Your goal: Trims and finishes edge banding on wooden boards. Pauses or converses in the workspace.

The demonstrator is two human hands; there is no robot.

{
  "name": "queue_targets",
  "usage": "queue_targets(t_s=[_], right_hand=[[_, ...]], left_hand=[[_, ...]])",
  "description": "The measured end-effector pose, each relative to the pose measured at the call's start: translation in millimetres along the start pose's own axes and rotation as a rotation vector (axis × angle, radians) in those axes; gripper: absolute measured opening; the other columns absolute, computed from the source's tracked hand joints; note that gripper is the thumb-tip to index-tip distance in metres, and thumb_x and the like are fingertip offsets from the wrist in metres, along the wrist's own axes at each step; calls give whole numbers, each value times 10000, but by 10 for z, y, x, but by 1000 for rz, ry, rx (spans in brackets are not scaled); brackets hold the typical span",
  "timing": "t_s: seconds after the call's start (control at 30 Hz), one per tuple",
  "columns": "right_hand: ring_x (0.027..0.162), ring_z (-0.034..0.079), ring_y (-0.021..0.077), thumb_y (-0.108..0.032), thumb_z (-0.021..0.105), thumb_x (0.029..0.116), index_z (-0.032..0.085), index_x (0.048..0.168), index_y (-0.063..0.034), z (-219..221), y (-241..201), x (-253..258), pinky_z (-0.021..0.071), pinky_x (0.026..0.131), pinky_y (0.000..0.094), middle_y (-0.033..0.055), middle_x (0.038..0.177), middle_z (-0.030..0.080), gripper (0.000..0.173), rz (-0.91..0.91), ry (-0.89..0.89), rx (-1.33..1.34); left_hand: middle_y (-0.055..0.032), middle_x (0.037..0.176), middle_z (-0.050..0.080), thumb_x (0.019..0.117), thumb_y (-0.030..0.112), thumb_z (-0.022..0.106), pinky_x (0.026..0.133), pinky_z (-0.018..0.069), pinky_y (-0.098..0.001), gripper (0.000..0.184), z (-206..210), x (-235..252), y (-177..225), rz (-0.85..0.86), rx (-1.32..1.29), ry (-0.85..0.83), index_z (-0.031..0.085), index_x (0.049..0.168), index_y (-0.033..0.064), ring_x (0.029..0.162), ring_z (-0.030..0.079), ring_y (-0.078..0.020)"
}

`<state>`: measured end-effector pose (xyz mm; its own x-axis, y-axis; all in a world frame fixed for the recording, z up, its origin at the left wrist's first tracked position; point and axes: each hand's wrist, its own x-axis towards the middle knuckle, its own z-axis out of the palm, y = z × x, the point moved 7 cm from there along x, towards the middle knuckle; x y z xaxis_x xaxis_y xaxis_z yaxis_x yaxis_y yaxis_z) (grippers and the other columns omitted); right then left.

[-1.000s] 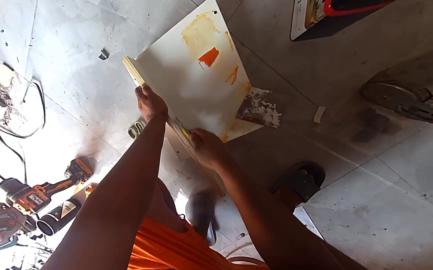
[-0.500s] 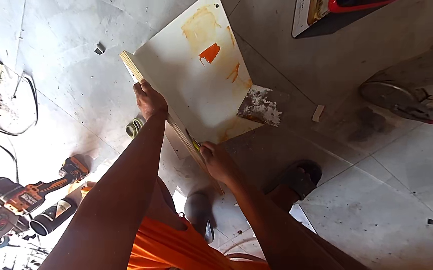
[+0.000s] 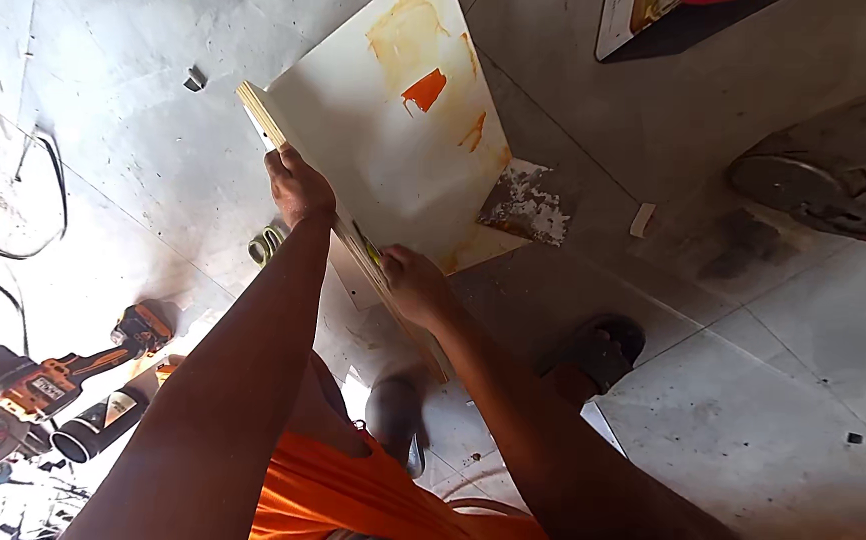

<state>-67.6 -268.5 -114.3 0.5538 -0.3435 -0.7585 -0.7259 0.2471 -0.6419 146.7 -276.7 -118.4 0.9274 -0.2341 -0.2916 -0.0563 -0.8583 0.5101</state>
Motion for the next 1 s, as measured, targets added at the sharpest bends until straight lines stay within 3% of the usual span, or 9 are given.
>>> queue_targets(t_s=[0.17, 0.3, 0.37, 0.43, 0.53, 0.6, 0.73, 1.0], right_hand=[[1098, 651, 264, -282, 354, 1138, 579, 1431, -81, 21, 602, -502, 494, 988, 454, 170, 1234, 672, 420, 156, -127, -21], [873, 620, 190, -285, 371, 1135, 582, 1426, -87, -216, 470, -556, 511, 839, 381, 123, 1074, 663, 410, 152, -90, 10], [819, 614, 205, -286, 376, 1137, 577, 1429, -108, -302, 276, -415, 519, 784, 399, 123, 1020, 659, 397, 113, -44, 16], [915, 655, 262, -293, 367, 1139, 589, 1419, -120, -365, 41, -169, 535, 822, 473, 151, 1106, 682, 397, 49, 8, 27], [1145, 650, 318, -283, 351, 1141, 593, 1424, -98, -450, -322, 282, 499, 971, 545, 180, 1270, 671, 416, -79, 24, 57], [1072, 647, 306, -251, 346, 1140, 600, 1396, -54, -463, -526, 527, 499, 937, 512, 190, 1236, 663, 411, -171, 18, 71], [1253, 607, 308, -229, 354, 1135, 608, 1376, -40, -391, -822, 800, 458, 1051, 521, 186, 1318, 650, 398, -205, -37, 30], [1240, 613, 307, -227, 345, 1131, 639, 1319, -48, -215, -914, 926, 470, 1028, 535, 179, 1283, 664, 392, -196, -56, 52]], left_hand=[[-129, 1305, 655, 1138, 338, 230, 1046, 468, -459, 473, -3, -10, 11, -10, -13, -8, 556, 1366, 82, 1245, 610, -223], [-124, 1300, 661, 1136, 335, 236, 1043, 467, -478, 471, -1, 14, 16, -7, -45, 5, 575, 1354, 91, 1240, 612, -230], [-130, 1323, 657, 1138, 337, 227, 1062, 457, -489, 483, -10, -5, -16, -19, -41, 7, 574, 1375, 98, 1268, 603, -241], [-142, 1354, 644, 1139, 339, 222, 1086, 441, -502, 496, -11, -25, -12, -23, -55, 9, 568, 1401, 99, 1297, 587, -259], [-153, 1343, 650, 1139, 351, 218, 1084, 442, -523, 504, -10, -9, -11, -16, -53, 25, 569, 1399, 100, 1298, 588, -274], [-156, 1342, 651, 1140, 355, 221, 1076, 444, -538, 503, -6, -2, -43, -23, -51, 31, 576, 1397, 108, 1290, 594, -282], [-137, 1325, 660, 1136, 363, 241, 1061, 451, -542, 482, 1, 8, -67, -41, -57, 43, 587, 1377, 130, 1274, 601, -271], [-153, 1317, 660, 1136, 360, 231, 1057, 454, -541, 500, -16, -17, -40, -36, -40, 36, 599, 1356, 102, 1264, 606, -278]])
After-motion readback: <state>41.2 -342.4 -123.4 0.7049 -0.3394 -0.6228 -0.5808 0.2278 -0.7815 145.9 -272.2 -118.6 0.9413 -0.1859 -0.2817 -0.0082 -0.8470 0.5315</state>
